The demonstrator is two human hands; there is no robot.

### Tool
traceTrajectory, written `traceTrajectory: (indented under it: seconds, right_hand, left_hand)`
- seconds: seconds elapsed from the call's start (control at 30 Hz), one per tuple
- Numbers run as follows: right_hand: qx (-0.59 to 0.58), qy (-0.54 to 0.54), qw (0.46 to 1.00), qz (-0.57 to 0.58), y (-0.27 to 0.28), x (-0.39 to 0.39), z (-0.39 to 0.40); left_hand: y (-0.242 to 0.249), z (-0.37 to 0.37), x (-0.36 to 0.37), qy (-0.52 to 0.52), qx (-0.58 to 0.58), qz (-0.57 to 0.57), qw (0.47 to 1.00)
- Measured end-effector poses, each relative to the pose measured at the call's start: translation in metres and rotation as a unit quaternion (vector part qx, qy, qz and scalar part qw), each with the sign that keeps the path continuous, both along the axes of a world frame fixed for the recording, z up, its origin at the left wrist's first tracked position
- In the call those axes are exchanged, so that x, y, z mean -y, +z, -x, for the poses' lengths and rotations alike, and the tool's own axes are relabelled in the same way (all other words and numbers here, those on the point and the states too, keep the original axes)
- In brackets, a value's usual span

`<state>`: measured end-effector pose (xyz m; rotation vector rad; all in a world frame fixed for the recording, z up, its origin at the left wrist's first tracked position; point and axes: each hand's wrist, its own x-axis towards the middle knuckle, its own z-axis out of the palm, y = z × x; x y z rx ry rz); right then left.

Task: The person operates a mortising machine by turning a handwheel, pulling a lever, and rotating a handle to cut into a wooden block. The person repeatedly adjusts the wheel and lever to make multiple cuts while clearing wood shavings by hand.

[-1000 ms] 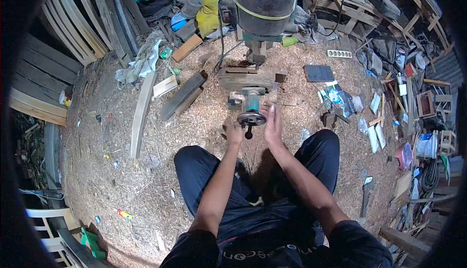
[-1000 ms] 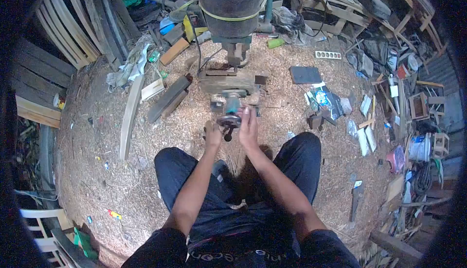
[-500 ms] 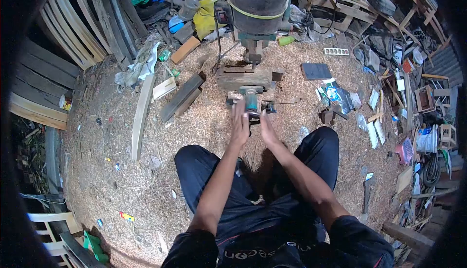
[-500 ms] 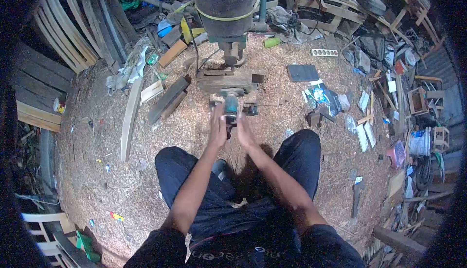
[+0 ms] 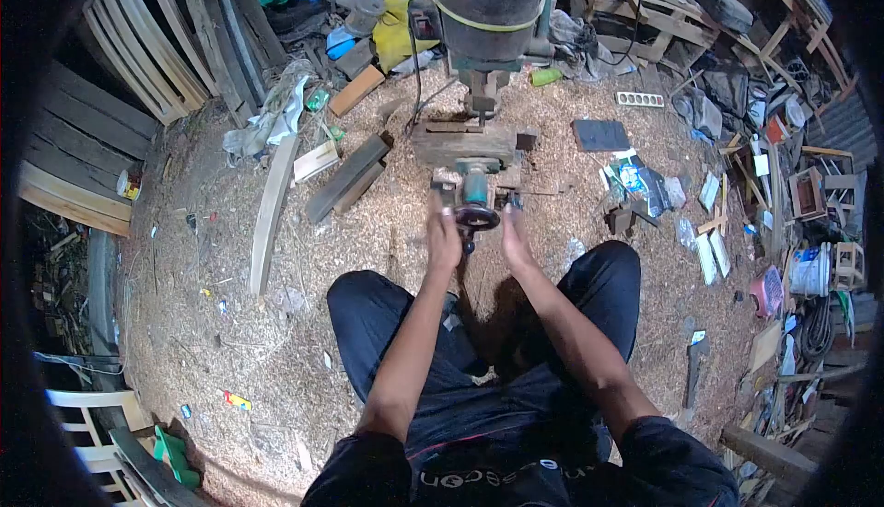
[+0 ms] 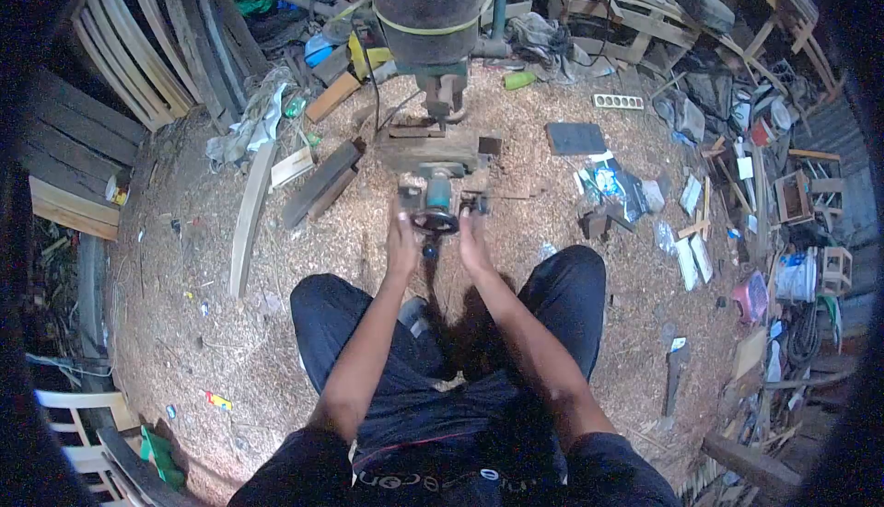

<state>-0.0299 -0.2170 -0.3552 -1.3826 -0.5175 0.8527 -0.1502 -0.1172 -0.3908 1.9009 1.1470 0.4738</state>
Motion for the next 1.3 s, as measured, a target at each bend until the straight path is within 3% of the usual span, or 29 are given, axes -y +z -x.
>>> traceTrajectory:
  seconds: [0.07, 0.17, 0.23, 0.33, 0.37, 0.4, 0.47, 0.53, 0.57, 0.63, 0.67, 0.7, 0.77, 0.8, 0.9, 0.93, 1.03, 1.07, 1.1, 1.17, 1.2, 1.3]
  right_hand:
    - [0.035, 0.01, 0.999, 0.034, -0.008, -0.002, 0.01]
    - [0.002, -0.006, 1.0, -0.018, -0.002, 0.005, 0.005]
    - [0.015, -0.01, 0.999, -0.035, -0.011, 0.004, -0.008]
    - [0.102, 0.022, 0.994, -0.012, -0.036, 0.0, 0.009]
    - [0.133, 0.033, 0.991, -0.008, -0.034, -0.007, 0.01]
    - [-0.049, -0.013, 0.997, -0.055, -0.033, -0.003, 0.01]
    - [0.014, -0.008, 0.999, -0.051, 0.014, -0.003, 0.004]
    - [0.125, -0.044, 0.991, 0.025, 0.027, 0.006, 0.005]
    - [0.147, -0.037, 0.987, 0.047, 0.009, 0.005, 0.005]
    - [0.174, -0.042, 0.981, 0.069, -0.061, -0.01, 0.013]
    - [0.185, -0.055, 0.979, 0.065, -0.063, -0.022, 0.02]
    - [0.11, -0.051, 0.992, 0.041, -0.065, -0.016, 0.014]
    - [-0.046, -0.045, 0.998, -0.001, 0.009, 0.01, 0.006]
    - [-0.078, -0.047, 0.996, -0.007, -0.025, 0.006, -0.005]
    - [0.083, 0.107, 0.976, 0.17, -0.046, 0.006, -0.015]
    - [0.122, 0.115, 0.986, 0.024, -0.09, -0.006, -0.01]
    - [0.045, 0.037, 0.997, 0.042, -0.001, 0.005, 0.007]
    - [-0.07, 0.066, 0.992, -0.082, 0.006, 0.009, -0.003]
    - [-0.035, 0.051, 0.997, -0.042, 0.009, 0.01, -0.005]
    - [0.042, 0.017, 0.998, 0.031, 0.01, 0.006, -0.016]
    - [0.118, 0.005, 0.989, 0.094, -0.002, 0.005, -0.019]
    - [-0.015, 0.074, 0.989, 0.129, -0.091, -0.004, -0.005]
  left_hand:
    - [0.016, -0.003, 0.016, -0.085, 0.038, -0.12, 0.988]
    - [-0.051, 0.017, -0.009, -0.053, -0.043, 0.133, 0.989]
    - [-0.044, 0.01, -0.006, 0.021, 0.063, 0.094, 0.993]
    - [0.023, -0.003, 0.007, -0.101, 0.108, -0.032, 0.988]
    - [0.016, -0.001, 0.013, -0.063, -0.009, -0.053, 0.997]
    - [-0.013, 0.007, 0.005, -0.05, -0.049, 0.016, 0.997]
    - [-0.033, 0.008, -0.008, -0.006, -0.051, 0.067, 0.996]
    - [0.012, 0.0, 0.001, 0.059, 0.021, 0.04, 0.997]
    - [0.018, -0.006, 0.001, -0.025, 0.098, -0.027, 0.994]
    - [0.023, -0.011, 0.009, -0.118, 0.009, -0.1, 0.988]
    - [0.021, -0.005, 0.011, -0.073, -0.026, -0.072, 0.994]
    - [0.015, -0.003, 0.004, -0.044, -0.036, -0.025, 0.998]
    - [-0.035, 0.008, -0.011, 0.013, -0.059, 0.076, 0.995]
    - [-0.046, 0.005, -0.017, -0.003, -0.015, 0.091, 0.996]
    - [0.035, -0.019, 0.018, -0.112, 0.118, -0.02, 0.986]
    - [0.037, -0.025, 0.025, -0.126, 0.015, -0.08, 0.989]
    - [0.005, -0.018, 0.016, -0.013, 0.042, -0.107, 0.993]
    - [-0.032, -0.008, 0.002, 0.02, 0.026, 0.031, 0.999]
    - [-0.061, 0.001, -0.011, 0.055, 0.013, 0.168, 0.984]
    - [-0.048, 0.003, -0.01, 0.15, -0.03, 0.056, 0.987]
    - [-0.034, -0.002, -0.007, 0.106, -0.007, 0.027, 0.994]
    - [0.023, -0.015, 0.014, -0.092, 0.131, -0.051, 0.986]
